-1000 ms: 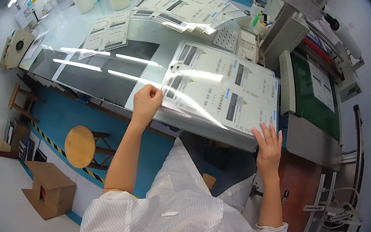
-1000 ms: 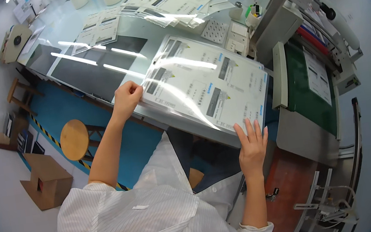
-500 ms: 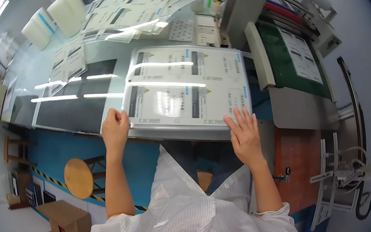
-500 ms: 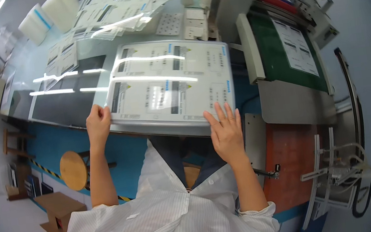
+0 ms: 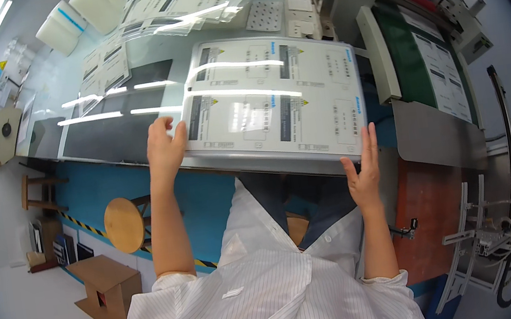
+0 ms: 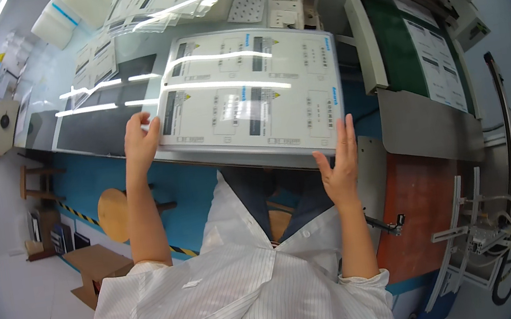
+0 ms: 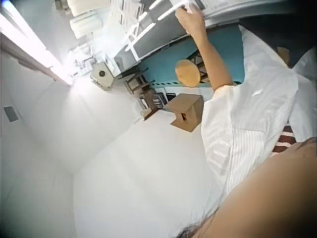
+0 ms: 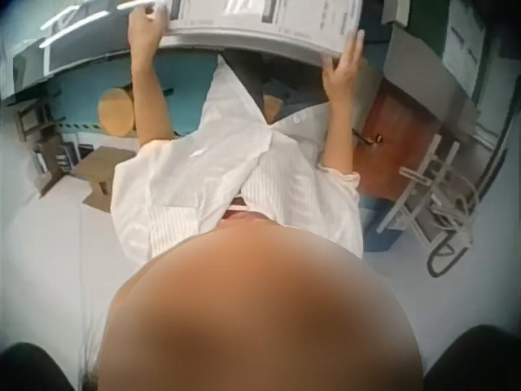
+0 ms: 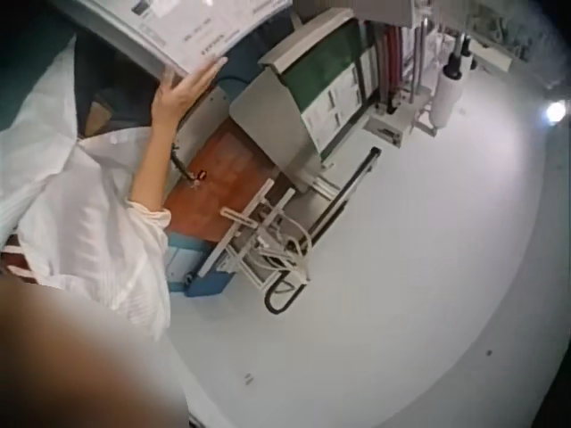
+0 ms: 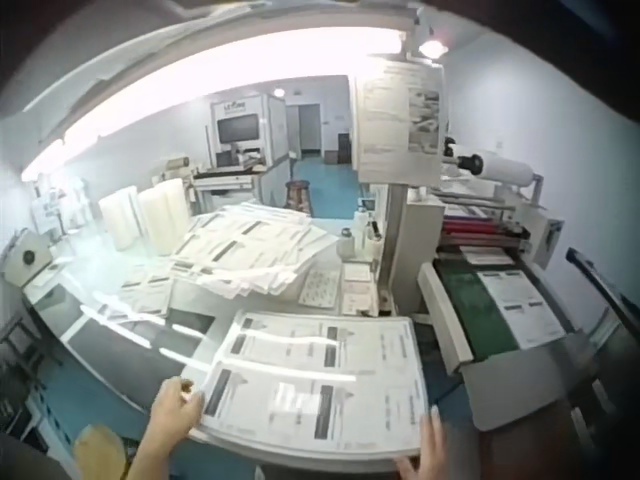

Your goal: The worker is removing printed labels from a machine and stacking them neatly on a workbench.

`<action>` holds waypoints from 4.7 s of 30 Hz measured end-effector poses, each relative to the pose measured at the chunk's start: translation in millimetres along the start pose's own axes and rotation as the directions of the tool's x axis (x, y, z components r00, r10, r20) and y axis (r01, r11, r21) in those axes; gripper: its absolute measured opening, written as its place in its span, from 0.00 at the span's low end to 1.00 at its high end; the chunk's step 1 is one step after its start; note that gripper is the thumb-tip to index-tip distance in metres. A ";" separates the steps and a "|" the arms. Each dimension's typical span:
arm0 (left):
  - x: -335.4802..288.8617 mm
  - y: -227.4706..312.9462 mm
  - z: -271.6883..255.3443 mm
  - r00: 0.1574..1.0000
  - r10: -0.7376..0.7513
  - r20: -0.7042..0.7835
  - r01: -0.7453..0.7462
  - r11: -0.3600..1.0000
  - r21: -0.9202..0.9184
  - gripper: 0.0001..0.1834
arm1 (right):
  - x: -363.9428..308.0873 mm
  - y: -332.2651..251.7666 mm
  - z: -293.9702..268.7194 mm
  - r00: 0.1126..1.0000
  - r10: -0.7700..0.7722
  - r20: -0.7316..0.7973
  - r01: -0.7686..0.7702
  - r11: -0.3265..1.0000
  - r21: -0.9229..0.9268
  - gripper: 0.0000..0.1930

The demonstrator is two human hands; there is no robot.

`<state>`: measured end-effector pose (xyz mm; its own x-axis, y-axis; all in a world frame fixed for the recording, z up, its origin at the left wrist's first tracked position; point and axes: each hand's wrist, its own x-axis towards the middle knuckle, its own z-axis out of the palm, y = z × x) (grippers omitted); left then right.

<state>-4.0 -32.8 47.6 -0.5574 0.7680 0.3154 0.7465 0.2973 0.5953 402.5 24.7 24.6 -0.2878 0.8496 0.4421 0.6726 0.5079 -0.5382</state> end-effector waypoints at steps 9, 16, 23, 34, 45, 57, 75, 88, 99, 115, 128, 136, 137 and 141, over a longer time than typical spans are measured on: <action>15.8 20.4 36.1 0.973 -0.200 0.118 0.212 0.971 -0.106 0.26 | 3.9 -6.4 -7.6 0.995 0.052 0.090 -0.049 0.998 -0.029 0.33; 21.4 9.1 38.3 0.960 -0.210 0.184 0.233 0.967 -0.108 0.27 | 2.0 0.4 -7.5 0.990 0.103 0.094 -0.117 0.980 0.160 0.27; 16.5 18.2 39.4 0.957 -0.241 0.159 0.255 0.964 -0.072 0.27 | 5.1 37.9 -28.7 0.990 0.140 0.024 -0.142 0.980 0.142 0.25; 26.4 4.9 45.4 0.975 -0.182 0.131 0.185 0.983 -0.013 0.26 | -1.0 186.0 -88.7 0.855 0.436 -0.280 -0.502 0.831 -0.238 0.27; 25.3 -13.2 47.5 0.987 -0.107 0.121 0.115 0.992 -0.056 0.24 | -1.1 276.4 -106.6 0.727 0.586 -0.358 -0.675 0.513 -0.530 0.34; 15.5 18.8 38.9 0.980 -0.193 0.053 0.190 0.980 0.056 0.26 | -11.7 279.4 -162.5 0.813 0.582 -0.007 -0.438 0.603 -0.667 0.38; 4.9 29.1 39.4 0.975 -0.132 -0.181 0.116 0.989 -0.097 0.22 | 36.4 3.3 -115.3 0.992 -0.031 -0.124 -0.005 0.959 -0.284 0.18; 15.9 6.9 6.4 0.957 -0.052 0.287 0.257 0.615 -0.745 0.18 | 2.5 -48.2 -59.8 0.837 -0.498 0.224 0.545 0.788 -0.285 0.18; 26.0 -0.1 4.3 0.999 -0.024 -0.039 0.015 0.979 -0.203 0.14 | 12.1 -50.2 -28.2 0.911 -0.298 0.285 0.382 0.870 -0.311 0.24; 26.5 2.5 22.5 0.995 0.063 -0.075 -0.063 0.998 0.008 0.13 | 6.9 -41.1 -18.4 0.968 -0.203 0.149 0.242 0.914 -0.327 0.24; 17.4 14.7 37.7 0.994 0.009 0.110 -0.015 0.999 0.052 0.20 | -1.6 -23.6 -14.7 0.983 -0.176 0.052 0.183 0.952 -0.247 0.25; 20.1 -13.6 48.6 0.999 0.000 0.040 0.000 1.000 0.009 0.21 | 6.7 21.2 -39.4 0.993 -0.111 -0.025 0.110 0.993 -0.047 0.20; 20.8 -18.5 49.8 1.000 -0.011 0.018 0.011 1.000 0.015 0.21 | 11.2 33.8 -44.8 0.993 -0.073 -0.097 0.067 0.995 -0.070 0.19; 21.9 -23.7 44.9 1.000 0.006 0.014 -0.006 0.999 0.042 0.21 | 34.1 126.0 -70.7 0.956 0.128 -0.265 -0.207 0.934 -0.293 0.22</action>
<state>-17.6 2.4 7.3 -0.5482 0.7773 0.3086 0.7646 0.3163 0.5616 525.6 107.6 22.6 -0.0083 0.8396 0.5432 0.8869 0.2571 -0.3839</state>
